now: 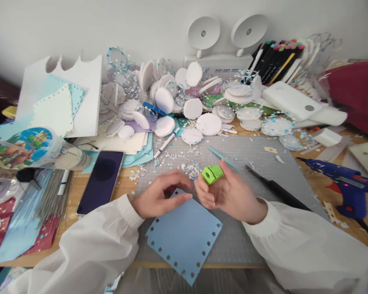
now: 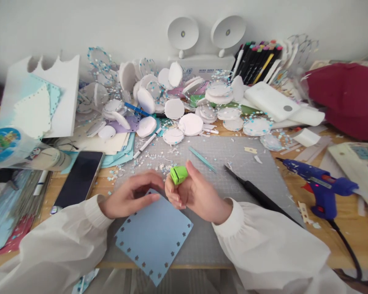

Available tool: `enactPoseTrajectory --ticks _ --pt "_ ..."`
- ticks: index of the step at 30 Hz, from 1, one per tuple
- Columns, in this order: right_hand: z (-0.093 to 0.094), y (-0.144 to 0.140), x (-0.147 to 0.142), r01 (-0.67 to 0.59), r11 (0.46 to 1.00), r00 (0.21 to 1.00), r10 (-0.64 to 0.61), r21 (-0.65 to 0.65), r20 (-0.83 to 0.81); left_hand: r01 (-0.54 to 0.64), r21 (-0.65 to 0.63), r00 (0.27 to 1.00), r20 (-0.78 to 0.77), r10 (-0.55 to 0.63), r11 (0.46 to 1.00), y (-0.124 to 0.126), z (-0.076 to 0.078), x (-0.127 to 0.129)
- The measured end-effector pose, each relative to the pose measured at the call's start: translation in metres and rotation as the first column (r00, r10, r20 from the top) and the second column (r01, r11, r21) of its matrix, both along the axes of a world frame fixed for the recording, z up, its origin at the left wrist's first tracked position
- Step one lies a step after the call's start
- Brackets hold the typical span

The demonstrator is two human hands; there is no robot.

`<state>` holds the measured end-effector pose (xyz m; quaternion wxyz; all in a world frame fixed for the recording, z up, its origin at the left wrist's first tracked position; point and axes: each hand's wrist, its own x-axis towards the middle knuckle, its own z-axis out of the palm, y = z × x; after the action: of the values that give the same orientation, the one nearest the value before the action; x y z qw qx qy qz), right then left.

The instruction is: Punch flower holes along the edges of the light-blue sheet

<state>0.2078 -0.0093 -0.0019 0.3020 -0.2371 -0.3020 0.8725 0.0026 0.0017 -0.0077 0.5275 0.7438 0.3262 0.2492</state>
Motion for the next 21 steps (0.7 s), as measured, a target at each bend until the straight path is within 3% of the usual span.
enactPoseTrajectory --ticks 3,8,11,15,21 --pt "-0.005 -0.005 -0.005 0.011 0.996 0.989 -0.023 0.084 0.144 -0.214 0.35 0.976 0.049 0.211 0.912 -0.002 0.0 0.002" --pt "-0.012 -0.019 -0.014 -0.047 0.949 0.899 -0.096 0.312 0.427 -0.215 0.642 0.973 0.075 0.22 0.736 -0.011 0.002 0.003" --pt "-0.011 -0.023 -0.014 -0.089 0.914 0.882 -0.112 0.395 0.458 -0.243 0.701 0.967 0.119 0.226 0.67 -0.014 0.003 0.005" --pt "-0.01 -0.022 -0.012 -0.107 0.896 0.898 -0.099 0.432 0.429 -0.25 0.704 0.967 0.151 0.204 0.665 -0.014 0.006 0.005" --pt "-0.016 -0.016 -0.015 0.086 0.917 0.958 -0.183 0.388 0.219 -0.247 0.709 0.967 0.139 0.213 0.66 -0.012 0.005 0.004"
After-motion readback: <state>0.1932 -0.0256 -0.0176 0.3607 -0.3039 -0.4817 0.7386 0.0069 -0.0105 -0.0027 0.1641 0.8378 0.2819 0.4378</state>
